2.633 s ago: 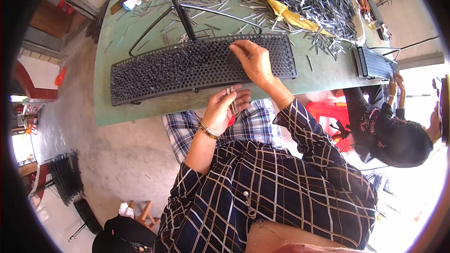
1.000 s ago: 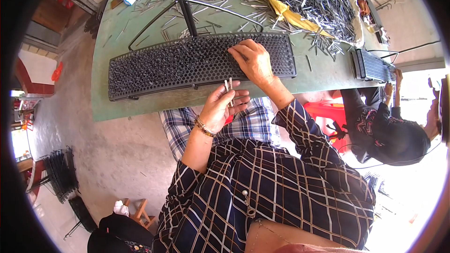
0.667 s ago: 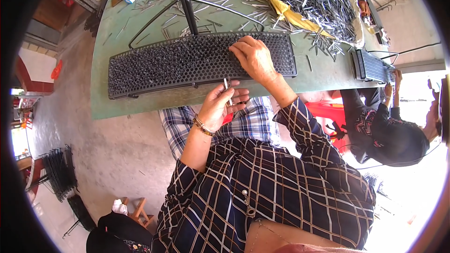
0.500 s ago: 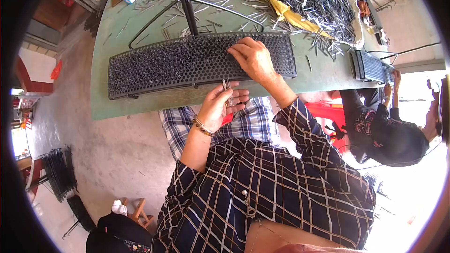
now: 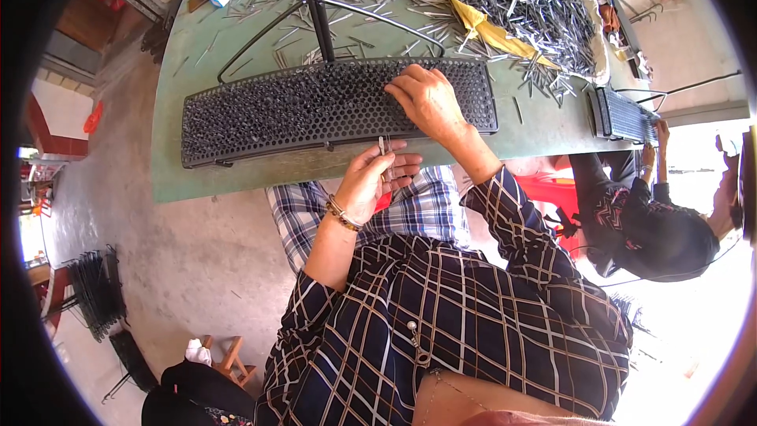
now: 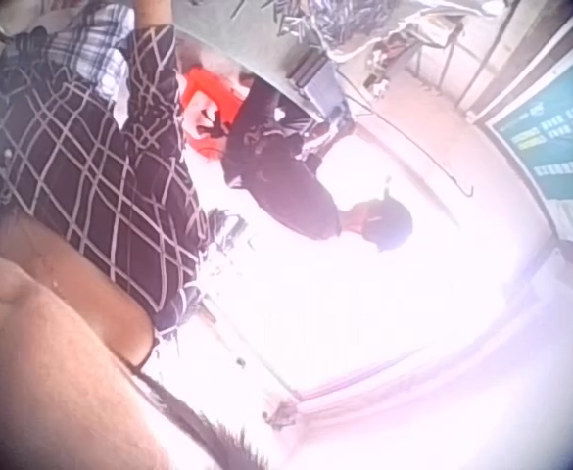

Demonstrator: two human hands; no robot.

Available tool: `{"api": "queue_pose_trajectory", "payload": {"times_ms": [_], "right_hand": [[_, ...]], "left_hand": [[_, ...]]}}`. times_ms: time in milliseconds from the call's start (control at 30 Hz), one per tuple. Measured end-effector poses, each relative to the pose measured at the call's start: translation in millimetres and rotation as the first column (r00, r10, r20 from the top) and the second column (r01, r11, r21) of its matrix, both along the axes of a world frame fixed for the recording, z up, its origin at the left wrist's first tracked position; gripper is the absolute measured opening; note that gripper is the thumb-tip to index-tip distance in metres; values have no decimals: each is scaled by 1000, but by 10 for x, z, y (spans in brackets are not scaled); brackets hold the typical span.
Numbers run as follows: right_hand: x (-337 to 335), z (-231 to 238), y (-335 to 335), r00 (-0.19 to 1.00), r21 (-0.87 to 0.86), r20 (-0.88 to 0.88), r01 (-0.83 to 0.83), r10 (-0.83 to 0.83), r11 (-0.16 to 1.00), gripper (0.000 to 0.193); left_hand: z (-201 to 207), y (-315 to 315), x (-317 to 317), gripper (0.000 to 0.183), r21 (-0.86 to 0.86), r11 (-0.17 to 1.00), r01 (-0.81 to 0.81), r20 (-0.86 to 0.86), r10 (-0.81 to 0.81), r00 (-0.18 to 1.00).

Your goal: Sorting small metal pins from a large container and inserting them individually into a perforated grid plate.

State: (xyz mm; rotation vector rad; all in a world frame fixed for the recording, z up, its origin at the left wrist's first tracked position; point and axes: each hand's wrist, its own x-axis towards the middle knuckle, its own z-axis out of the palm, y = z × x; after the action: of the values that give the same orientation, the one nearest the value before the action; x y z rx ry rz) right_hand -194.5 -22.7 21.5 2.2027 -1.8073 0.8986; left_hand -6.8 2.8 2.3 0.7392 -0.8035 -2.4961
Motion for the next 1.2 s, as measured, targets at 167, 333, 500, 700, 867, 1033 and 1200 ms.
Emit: {"api": "queue_pose_trajectory", "payload": {"times_ms": [167, 333, 500, 700, 867, 1033, 1200], "right_hand": [[-50, 39, -17, 997, 57, -66, -46, 50, 997, 15], [-54, 91, 20, 998, -48, 37, -45, 47, 998, 10], [-121, 299, 74, 943, -1, 327, 61, -57, 998, 11], [-271, 148, 126, 915, 53, 380, 120, -131, 991, 12], [-255, 83, 82, 951, 1, 298, 92, -88, 996, 10], [-237, 60, 73, 992, 25, 111, 51, -54, 998, 11], [-216, -12, 38, 1000, 39, -19, -1, 2, 999, 13]], "left_hand": [[-5, 6, -10, 31, -4, 1000, 10, 9, -10, 1000], [3, -6, -9, 31, -8, 1000, 14, -2, -14, 1000], [-60, -16, 26, 31, 30, 999, -14, -21, 15, 1000], [-36, -74, -165, 27, 135, 991, 14, -122, 3, 993], [-88, -75, -216, 26, 199, 980, -9, -73, 24, 997], [-102, -68, -195, 27, 194, 981, -15, -67, 29, 997], [-115, -58, -202, 28, 218, 976, 2, -68, 13, 998]]}}
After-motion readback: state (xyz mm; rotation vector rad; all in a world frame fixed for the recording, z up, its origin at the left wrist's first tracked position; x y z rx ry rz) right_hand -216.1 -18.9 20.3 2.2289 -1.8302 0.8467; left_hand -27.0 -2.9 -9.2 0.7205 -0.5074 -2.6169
